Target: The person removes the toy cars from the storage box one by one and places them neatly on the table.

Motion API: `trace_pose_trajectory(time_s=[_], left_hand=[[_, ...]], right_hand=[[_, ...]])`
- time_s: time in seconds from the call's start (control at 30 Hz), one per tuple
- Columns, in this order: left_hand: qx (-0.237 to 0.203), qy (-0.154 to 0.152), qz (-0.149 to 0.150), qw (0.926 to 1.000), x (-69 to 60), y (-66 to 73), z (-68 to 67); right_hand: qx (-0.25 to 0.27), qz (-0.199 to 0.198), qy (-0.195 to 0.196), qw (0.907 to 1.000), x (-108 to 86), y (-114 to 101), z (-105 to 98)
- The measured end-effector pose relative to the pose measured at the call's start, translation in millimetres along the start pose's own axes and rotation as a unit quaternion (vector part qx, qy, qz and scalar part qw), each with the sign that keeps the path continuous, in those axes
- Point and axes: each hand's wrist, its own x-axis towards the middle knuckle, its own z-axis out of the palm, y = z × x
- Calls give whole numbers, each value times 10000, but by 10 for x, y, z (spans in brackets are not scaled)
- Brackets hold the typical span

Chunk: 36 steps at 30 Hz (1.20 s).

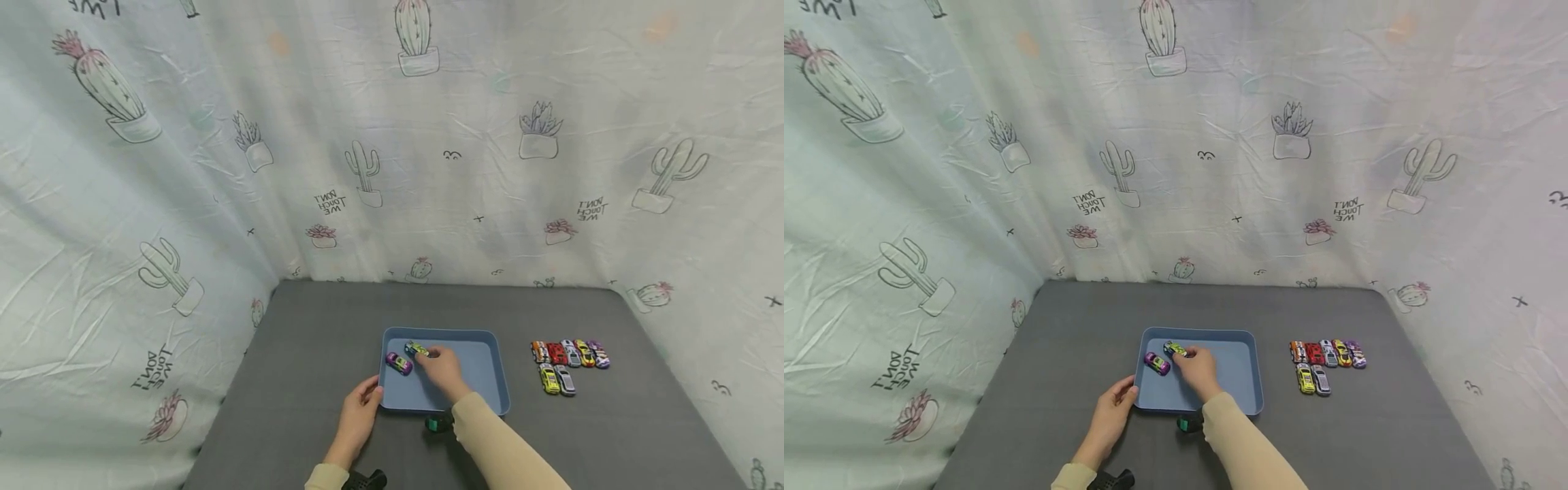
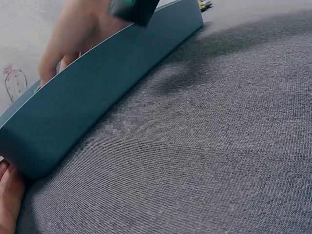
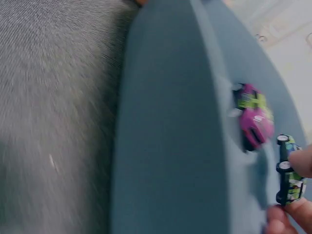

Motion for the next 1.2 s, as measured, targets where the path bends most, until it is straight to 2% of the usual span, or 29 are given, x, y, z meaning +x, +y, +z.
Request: trace_pose_trajectory(time_s=[0.1,0.3,0.63,0.93,1.2], left_hand=[[6,11,-56,10000,3,-6,3],[32,52,-59,10000,4,-22,2],[237,62,-69,9997,8,-13,-3],[154,75,-127,9998,10,6,3],[144,62,-98,9998,-3,12,3]], right_hand=[[55,-105,-170,9998,-21,13,-86],[-483,-599,22,9970,-101,40,-224],[-623,-945,52,9936,-197,70,-512],[-525,-1087,610,9908,-265,195,-913],[-596,-988,965,9886,-317,383,-1175]])
